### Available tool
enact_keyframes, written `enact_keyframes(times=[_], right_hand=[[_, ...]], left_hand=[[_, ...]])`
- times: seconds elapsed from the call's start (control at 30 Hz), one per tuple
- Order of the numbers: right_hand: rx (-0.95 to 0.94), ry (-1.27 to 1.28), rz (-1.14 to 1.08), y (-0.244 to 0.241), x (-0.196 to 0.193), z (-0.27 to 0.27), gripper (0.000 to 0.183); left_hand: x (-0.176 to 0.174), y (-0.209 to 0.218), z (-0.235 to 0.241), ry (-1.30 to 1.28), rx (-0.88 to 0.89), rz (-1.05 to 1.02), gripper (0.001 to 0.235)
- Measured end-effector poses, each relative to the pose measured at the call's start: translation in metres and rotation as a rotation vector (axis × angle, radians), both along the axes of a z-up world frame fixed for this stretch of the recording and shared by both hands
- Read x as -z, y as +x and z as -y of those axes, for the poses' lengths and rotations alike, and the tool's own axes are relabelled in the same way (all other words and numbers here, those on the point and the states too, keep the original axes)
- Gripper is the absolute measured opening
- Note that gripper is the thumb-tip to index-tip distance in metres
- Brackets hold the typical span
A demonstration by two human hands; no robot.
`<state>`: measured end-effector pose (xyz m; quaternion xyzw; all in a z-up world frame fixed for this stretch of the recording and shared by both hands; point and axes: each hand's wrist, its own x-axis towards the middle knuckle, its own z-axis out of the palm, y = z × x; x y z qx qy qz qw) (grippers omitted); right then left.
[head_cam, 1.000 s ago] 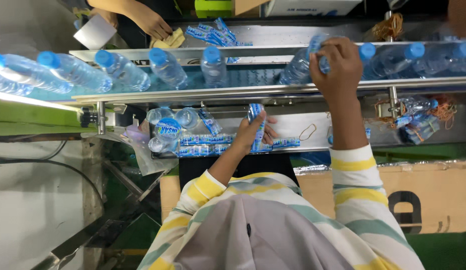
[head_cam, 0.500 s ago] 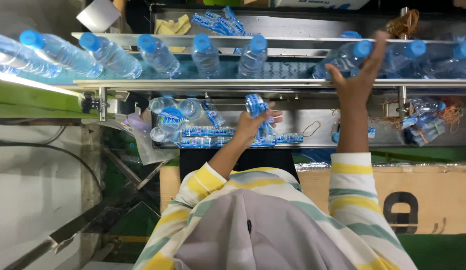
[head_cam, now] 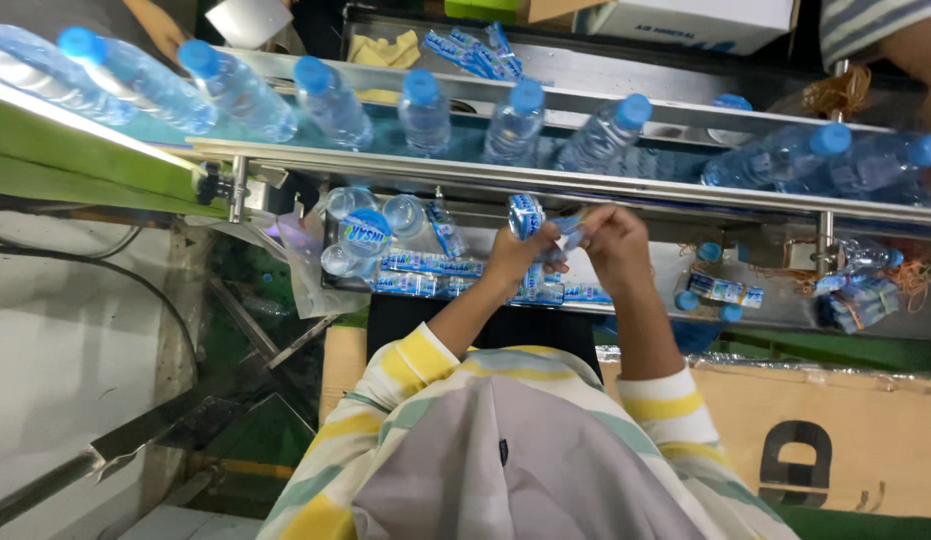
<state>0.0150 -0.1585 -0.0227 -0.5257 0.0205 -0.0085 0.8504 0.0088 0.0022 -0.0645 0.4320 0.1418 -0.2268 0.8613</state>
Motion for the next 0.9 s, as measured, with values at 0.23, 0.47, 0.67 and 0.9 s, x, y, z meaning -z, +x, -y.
enact_keyframes(times=[0.23, 0.47, 0.67, 0.9], right_hand=[[0.142, -0.833, 0.686, 0.088, -0.108, -0.019, 0.015], [0.183, -1.254, 0.969, 0.109, -0.123, -0.026, 0.033], [0.322, -1.308, 0.800, 0.097, -0.100, 0.002, 0.061], [0.186, -1.240, 0.391, 0.079, -0.117, 0.024, 0.125]], left_hand=[[-0.020, 0.003, -0.022, -0.097, 0.009, 0.042, 0.052], [-0.038, 0.001, -0.038, -0.125, 0.017, 0.057, 0.040], [-0.056, 0.000, -0.034, -0.057, 0.034, 0.108, 0.052], [-0.053, 0.001, -0.025, -0.094, 0.014, 0.115, 0.020]])
